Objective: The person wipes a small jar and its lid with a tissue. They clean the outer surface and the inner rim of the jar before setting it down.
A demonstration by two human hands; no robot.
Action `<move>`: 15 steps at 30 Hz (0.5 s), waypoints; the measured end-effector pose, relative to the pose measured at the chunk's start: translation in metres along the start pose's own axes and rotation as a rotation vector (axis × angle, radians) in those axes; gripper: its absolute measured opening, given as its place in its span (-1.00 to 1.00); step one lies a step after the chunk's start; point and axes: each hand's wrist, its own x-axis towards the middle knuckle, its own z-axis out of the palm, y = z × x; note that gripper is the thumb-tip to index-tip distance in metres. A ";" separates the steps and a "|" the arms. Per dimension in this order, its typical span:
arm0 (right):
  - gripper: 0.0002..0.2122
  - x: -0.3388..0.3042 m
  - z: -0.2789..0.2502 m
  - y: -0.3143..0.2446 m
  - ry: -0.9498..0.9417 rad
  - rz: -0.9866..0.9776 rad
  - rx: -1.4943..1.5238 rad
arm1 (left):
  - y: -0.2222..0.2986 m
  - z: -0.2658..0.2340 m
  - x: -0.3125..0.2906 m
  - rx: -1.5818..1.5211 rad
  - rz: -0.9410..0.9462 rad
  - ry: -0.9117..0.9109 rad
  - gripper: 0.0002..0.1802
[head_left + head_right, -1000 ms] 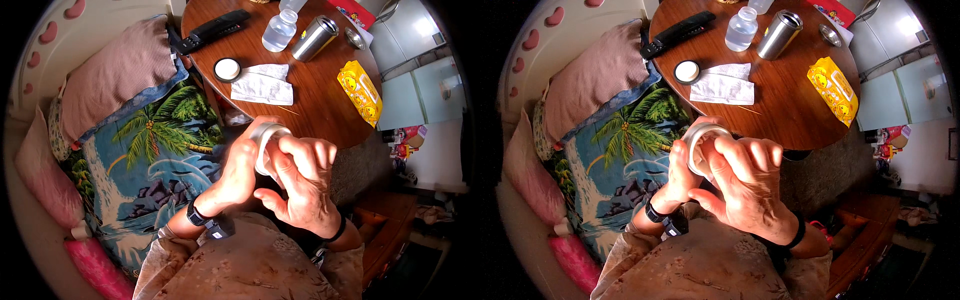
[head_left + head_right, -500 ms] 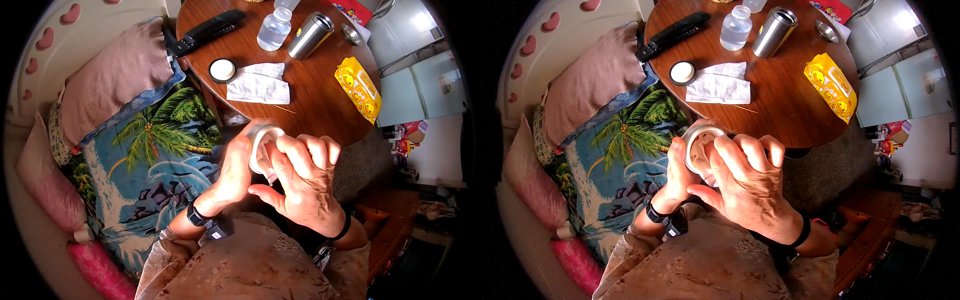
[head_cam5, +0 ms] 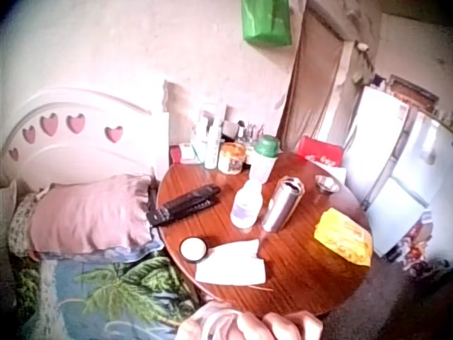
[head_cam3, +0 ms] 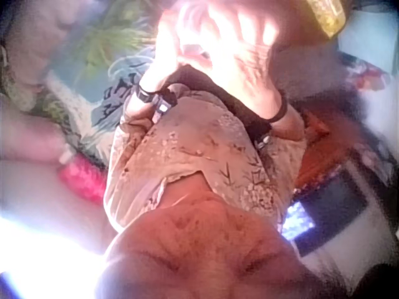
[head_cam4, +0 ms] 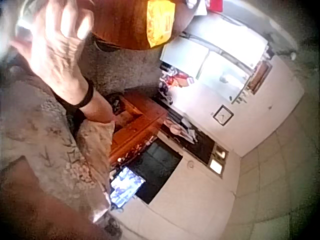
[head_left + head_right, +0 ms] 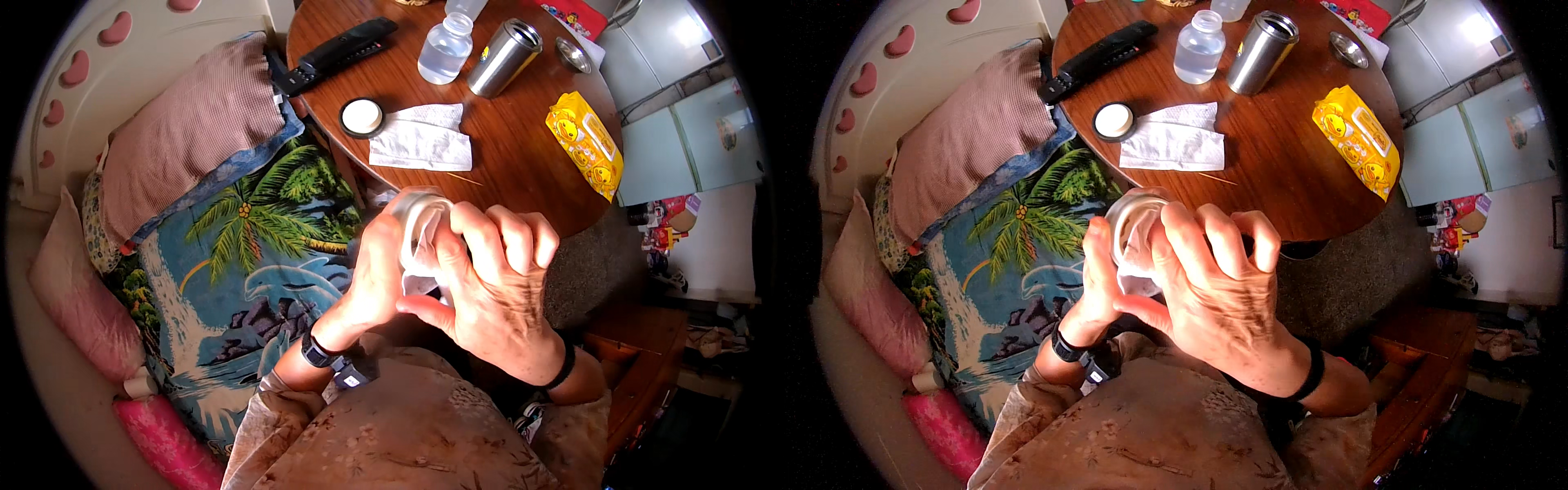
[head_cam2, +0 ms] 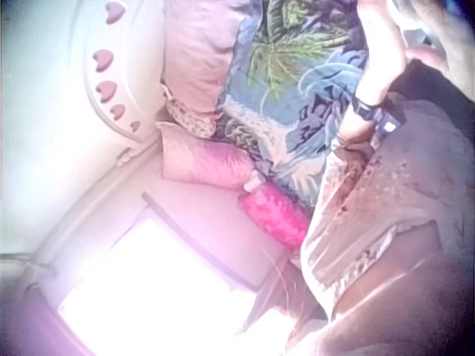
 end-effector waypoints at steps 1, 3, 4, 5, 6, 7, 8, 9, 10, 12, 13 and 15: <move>-0.35 0.000 -0.002 0.001 0.000 0.000 0.000 | -0.007 -0.002 0.001 -0.019 0.045 -0.025 -0.34; -0.45 0.001 -0.009 0.004 -0.019 -0.047 0.178 | -0.017 -0.002 0.001 -0.068 0.105 -0.047 -0.29; -0.46 0.000 -0.015 0.007 -0.081 -0.063 0.302 | -0.014 0.000 -0.001 -0.137 0.074 -0.052 -0.26; -0.46 0.002 -0.016 0.008 -0.089 -0.058 0.396 | -0.012 0.001 -0.001 -0.090 0.030 -0.044 -0.25; -0.47 0.004 -0.016 0.007 -0.095 -0.050 0.487 | -0.011 0.002 0.000 -0.043 -0.015 -0.039 -0.25; -0.44 0.003 -0.012 0.004 -0.059 -0.045 0.458 | -0.013 0.000 0.001 -0.131 -0.114 -0.072 -0.27; -0.44 0.004 -0.012 0.002 -0.059 -0.044 0.458 | -0.015 -0.003 0.002 -0.219 -0.213 -0.103 -0.29; -0.42 0.006 -0.010 0.000 0.002 -0.045 0.318 | -0.004 0.002 -0.003 -0.626 -0.290 -0.074 -0.36; -0.40 0.009 -0.009 -0.001 0.062 -0.045 0.178 | -0.009 0.006 0.001 -0.318 -0.179 -0.056 -0.36; -0.34 0.004 -0.001 0.006 0.045 -0.059 0.036 | -0.015 -0.005 0.002 -0.140 -0.011 -0.167 -0.31; -0.35 0.000 0.002 0.006 0.037 -0.052 0.007 | -0.013 -0.005 -0.004 -0.293 -0.235 -0.101 -0.28; -0.38 -0.003 0.007 0.007 0.041 -0.040 -0.041 | -0.006 -0.001 -0.002 -0.210 -0.161 -0.074 -0.27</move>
